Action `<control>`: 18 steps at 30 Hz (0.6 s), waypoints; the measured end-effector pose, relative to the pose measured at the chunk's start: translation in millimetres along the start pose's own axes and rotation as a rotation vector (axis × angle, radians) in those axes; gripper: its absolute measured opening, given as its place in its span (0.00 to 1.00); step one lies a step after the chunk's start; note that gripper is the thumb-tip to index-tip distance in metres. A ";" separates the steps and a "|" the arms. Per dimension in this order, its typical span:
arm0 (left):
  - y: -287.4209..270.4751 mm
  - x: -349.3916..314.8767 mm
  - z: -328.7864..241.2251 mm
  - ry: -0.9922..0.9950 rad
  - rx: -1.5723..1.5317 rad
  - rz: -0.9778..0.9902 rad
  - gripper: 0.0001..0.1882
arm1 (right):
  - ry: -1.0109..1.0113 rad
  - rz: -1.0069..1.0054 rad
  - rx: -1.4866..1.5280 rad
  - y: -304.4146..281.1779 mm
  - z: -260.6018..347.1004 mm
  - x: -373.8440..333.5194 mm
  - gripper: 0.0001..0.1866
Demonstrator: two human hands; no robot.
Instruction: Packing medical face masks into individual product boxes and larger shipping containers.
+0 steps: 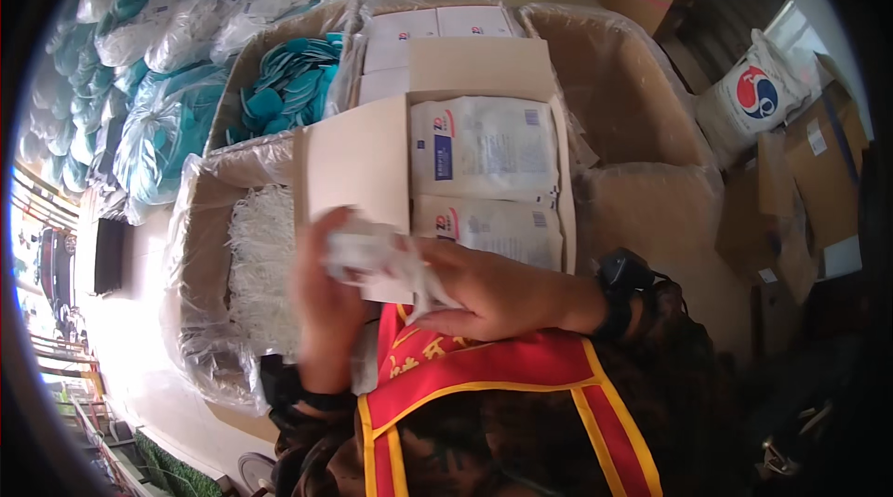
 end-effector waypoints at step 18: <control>-35.3 -24.5 135.4 -0.311 -0.068 -0.176 0.16 | 0.134 -0.191 -0.783 -51.3 -62.1 -9.3 0.10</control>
Point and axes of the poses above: each hand's wrist, its own x-axis towards the middle knuckle, its own y-axis out of the palm, z = x × y, the point moved 5 cm from there along x, towards the middle knuckle
